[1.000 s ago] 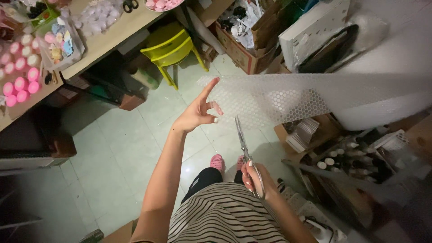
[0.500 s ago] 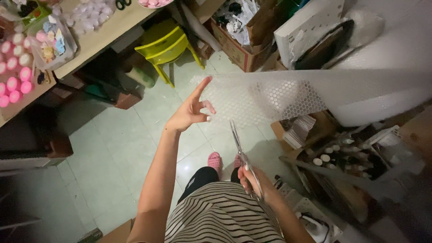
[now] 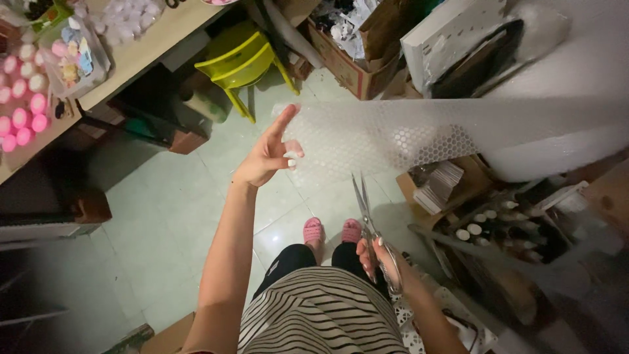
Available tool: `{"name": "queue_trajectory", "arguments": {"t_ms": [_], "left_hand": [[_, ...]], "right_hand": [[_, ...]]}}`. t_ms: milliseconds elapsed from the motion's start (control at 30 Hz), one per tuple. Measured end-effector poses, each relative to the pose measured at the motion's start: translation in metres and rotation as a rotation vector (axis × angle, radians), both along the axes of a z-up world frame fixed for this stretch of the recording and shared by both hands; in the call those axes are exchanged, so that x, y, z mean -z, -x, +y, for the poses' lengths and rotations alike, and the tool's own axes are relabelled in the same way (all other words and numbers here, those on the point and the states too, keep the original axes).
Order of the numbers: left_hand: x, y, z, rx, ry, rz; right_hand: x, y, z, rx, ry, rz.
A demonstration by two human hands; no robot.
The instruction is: Wrapping small handmade wax or soap items in bubble wrap for shipping.
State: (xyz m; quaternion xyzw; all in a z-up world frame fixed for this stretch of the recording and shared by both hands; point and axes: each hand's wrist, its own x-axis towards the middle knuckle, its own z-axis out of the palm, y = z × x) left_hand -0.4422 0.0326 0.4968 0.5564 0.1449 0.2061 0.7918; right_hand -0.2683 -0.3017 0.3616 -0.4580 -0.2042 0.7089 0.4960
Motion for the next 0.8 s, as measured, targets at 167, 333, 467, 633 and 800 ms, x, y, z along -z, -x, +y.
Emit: {"name": "queue_trajectory", "arguments": {"t_ms": [167,333,467,633,800], "left_hand": [[0.012,0.0,0.001,-0.061,0.13,-0.034],[0.012,-0.001,0.002,-0.052,0.174,-0.068],[0.014,0.0,0.003,-0.056,0.168,-0.055],[0.013,0.0,0.002,-0.047,0.16,-0.067],[0.011,0.0,0.001,-0.048,0.146,-0.051]], "right_hand": [[0.006,-0.005,0.016,-0.015,0.032,-0.001],[0.006,-0.008,0.027,0.002,0.039,0.017],[-0.025,-0.014,0.038,0.005,0.025,-0.04],[-0.034,-0.016,0.044,-0.021,-0.027,-0.143],[-0.04,-0.016,0.046,-0.01,-0.01,-0.155]]}}
